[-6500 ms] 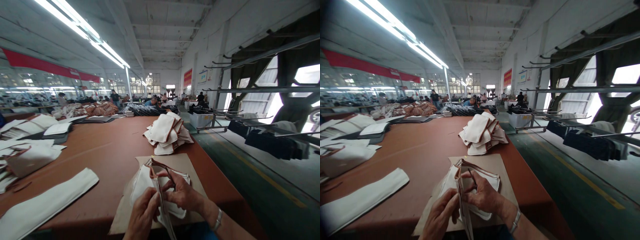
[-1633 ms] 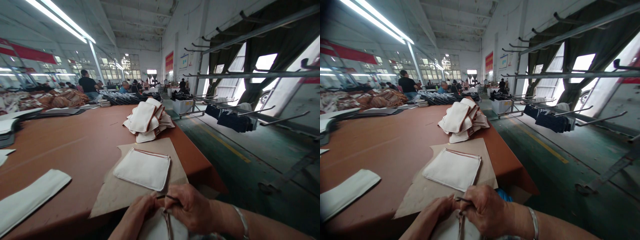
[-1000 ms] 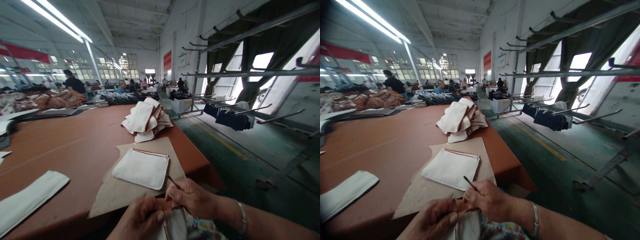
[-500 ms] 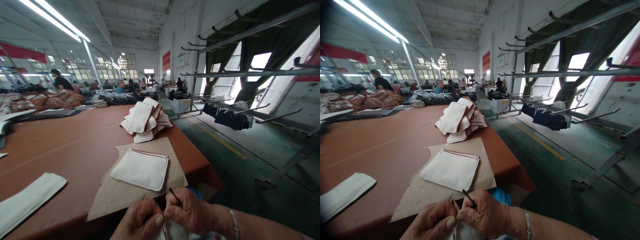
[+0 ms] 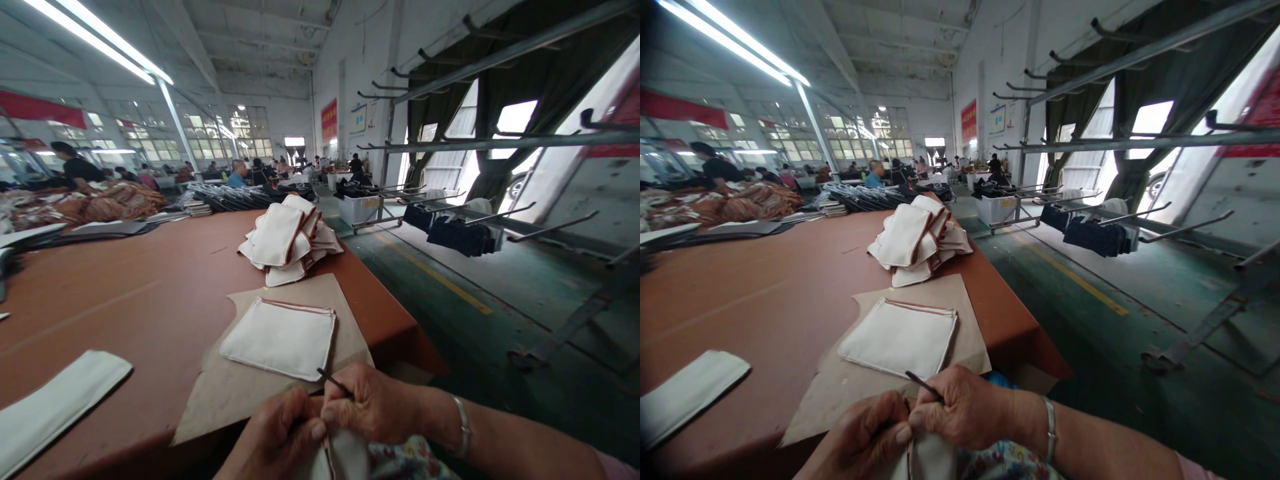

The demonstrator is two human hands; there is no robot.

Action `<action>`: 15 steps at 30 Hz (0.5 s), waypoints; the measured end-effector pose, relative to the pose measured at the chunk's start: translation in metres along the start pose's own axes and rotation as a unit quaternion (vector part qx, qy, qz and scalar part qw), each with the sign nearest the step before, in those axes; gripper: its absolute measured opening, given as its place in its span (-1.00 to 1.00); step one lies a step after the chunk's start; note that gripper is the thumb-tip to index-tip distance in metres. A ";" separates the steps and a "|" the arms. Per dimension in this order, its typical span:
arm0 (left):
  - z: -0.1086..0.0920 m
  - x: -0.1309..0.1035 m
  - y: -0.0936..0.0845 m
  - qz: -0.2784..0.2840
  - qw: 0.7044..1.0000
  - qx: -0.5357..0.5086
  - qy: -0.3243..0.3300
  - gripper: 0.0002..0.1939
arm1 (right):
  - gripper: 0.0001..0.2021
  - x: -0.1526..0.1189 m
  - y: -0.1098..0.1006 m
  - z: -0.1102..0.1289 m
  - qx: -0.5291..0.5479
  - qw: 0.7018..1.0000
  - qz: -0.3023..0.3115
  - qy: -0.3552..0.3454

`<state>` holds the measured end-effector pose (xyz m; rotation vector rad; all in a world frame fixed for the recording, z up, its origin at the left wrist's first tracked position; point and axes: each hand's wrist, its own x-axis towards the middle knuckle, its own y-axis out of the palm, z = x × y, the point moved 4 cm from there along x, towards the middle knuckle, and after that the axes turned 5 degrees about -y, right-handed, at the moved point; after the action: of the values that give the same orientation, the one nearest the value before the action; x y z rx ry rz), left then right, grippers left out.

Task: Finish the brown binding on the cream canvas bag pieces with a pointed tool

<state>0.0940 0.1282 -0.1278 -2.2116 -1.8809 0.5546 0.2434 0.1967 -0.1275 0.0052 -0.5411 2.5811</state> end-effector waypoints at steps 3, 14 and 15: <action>0.008 0.002 -0.001 0.055 0.993 -0.091 -0.048 -0.48 | -0.62 -0.001 0.001 -0.004 0.022 1.000 -0.004 -0.009; -0.010 0.001 -0.016 0.129 0.985 -0.106 -0.045 -0.44 | -0.56 0.007 -0.019 -0.012 -0.119 0.992 -0.025 -0.037; -0.009 0.005 -0.014 0.111 0.989 -0.090 -0.032 -0.40 | -0.58 0.011 -0.019 -0.007 -0.158 0.985 -0.039 -0.062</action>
<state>0.0851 0.1362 -0.1150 -2.5696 -1.7891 0.5140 0.2432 0.2194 -0.1256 0.0773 -0.9705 2.4037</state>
